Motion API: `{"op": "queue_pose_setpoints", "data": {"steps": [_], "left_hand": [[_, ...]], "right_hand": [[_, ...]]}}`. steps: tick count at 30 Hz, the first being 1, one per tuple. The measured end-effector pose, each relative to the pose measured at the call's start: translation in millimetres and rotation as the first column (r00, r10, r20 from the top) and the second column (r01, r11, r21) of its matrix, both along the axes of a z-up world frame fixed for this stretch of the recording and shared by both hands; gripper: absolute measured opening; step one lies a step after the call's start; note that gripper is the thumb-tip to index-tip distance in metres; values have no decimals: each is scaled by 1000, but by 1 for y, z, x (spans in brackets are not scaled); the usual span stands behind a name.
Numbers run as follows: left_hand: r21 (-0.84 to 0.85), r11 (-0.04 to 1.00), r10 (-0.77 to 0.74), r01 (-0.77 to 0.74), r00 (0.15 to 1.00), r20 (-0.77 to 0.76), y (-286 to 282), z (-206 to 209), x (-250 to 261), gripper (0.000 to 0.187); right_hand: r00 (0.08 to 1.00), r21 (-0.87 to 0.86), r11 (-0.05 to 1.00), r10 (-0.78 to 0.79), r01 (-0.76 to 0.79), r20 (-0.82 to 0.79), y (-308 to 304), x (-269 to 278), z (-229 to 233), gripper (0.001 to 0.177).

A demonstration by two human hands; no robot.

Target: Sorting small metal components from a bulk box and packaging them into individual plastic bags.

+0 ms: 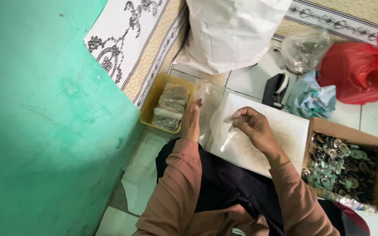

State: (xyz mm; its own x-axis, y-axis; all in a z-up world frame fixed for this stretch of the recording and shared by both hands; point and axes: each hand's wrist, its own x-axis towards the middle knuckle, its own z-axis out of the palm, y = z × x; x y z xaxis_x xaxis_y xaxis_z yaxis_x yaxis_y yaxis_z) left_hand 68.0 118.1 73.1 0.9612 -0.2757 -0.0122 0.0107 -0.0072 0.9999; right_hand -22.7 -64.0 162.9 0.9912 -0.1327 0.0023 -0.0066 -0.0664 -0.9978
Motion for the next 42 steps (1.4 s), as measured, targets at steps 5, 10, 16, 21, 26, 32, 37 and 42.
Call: {"op": "queue_pose_setpoints", "data": {"steps": [5,10,16,21,26,32,37,42], "left_hand": [[-200,874,-477,442,860,-182,-14,-7,-27,100],[-393,744,-649,541,724,-233,-25,19,-77,100],[-236,864,-490,444,847,-203,-20,30,-104,23],[-91,966,-249,244,968,-44,5,44,-97,21],[-77,974,-213,213,977,-3,28,58,-96,28],[-13,985,-175,175,985,16,32,64,-106,34],[24,997,-70,70,997,7,27,46,-105,27],[307,917,107,-255,899,426,18,43,-107,57]], "right_hand": [[999,113,993,39,-37,-11,-46,-53,7,19],[995,200,976,96,-90,-23,-62,-99,9,19],[991,101,991,102,-93,-92,-80,-147,31,32],[872,-132,972,108,-193,-477,-107,-195,35,55],[943,-104,993,-88,57,-320,-125,-217,1,12],[947,177,932,-298,315,-118,-108,-231,-14,14],[907,311,853,-407,419,-106,-92,-227,-32,25],[887,338,820,-431,462,-166,-67,-212,-39,37]]}}
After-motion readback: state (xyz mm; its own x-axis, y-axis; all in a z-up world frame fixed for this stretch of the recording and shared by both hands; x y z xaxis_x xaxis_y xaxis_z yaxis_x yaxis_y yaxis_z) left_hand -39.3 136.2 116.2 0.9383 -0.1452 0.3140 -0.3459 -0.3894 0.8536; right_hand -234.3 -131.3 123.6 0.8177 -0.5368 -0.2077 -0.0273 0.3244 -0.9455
